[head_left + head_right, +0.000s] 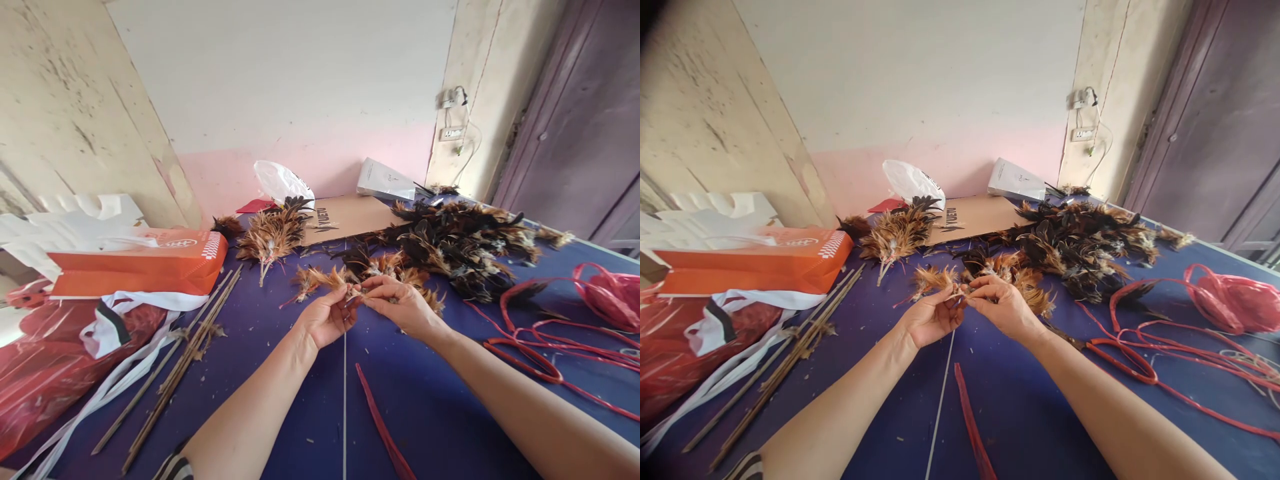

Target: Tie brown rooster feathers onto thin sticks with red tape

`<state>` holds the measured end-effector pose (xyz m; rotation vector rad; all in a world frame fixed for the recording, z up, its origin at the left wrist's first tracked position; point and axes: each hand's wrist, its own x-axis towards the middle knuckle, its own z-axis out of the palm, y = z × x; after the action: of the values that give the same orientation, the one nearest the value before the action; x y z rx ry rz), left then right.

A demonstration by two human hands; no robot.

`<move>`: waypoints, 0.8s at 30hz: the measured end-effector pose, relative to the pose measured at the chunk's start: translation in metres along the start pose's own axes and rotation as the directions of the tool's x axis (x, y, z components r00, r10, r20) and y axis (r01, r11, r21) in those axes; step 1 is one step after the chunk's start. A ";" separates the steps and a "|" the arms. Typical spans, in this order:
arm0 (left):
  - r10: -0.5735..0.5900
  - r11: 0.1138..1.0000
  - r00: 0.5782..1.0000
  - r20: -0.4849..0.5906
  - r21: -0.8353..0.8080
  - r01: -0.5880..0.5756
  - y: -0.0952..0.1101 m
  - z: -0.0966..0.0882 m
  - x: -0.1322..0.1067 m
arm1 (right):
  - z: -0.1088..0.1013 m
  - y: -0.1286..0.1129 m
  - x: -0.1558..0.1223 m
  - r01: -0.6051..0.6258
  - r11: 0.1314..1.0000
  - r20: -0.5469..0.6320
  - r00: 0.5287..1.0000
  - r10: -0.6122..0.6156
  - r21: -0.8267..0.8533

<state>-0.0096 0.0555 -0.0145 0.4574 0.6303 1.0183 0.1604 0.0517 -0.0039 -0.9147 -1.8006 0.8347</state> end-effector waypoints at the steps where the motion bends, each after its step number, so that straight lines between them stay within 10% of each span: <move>1: 0.034 0.999 0.999 -0.010 0.023 -0.034 0.001 -0.001 0.001 | 0.000 0.000 0.000 -0.014 1.000 0.010 1.000 0.015 -0.027; 6: 0.276 0.929 0.961 -0.007 0.258 -0.265 0.004 0.001 0.001 | -0.006 0.007 0.004 -0.224 0.968 -0.021 0.973 0.228 0.114; 9: 0.495 0.768 0.869 -0.003 0.470 -0.436 0.008 0.003 -0.001 | -0.014 0.012 0.008 -0.398 0.846 -0.153 0.868 0.473 0.355; 15: 0.764 0.330 0.623 0.167 0.728 -0.601 0.006 0.009 -0.007 | -0.009 0.003 0.005 -0.607 0.542 0.241 0.764 0.598 0.581; 19: 0.760 0.306 0.619 0.200 0.729 -0.612 -0.001 0.014 -0.009 | 0.006 -0.002 0.000 -0.693 0.419 0.325 0.675 0.662 0.587; 24: 0.699 0.340 0.671 0.249 0.709 -0.618 -0.009 0.019 -0.011 | 0.010 -0.001 -0.001 -0.686 0.379 0.341 0.672 0.657 0.621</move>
<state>0.0048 0.0407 -0.0027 1.5397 1.0005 1.5481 0.1513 0.0488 -0.0071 -1.0805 -0.8600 1.9335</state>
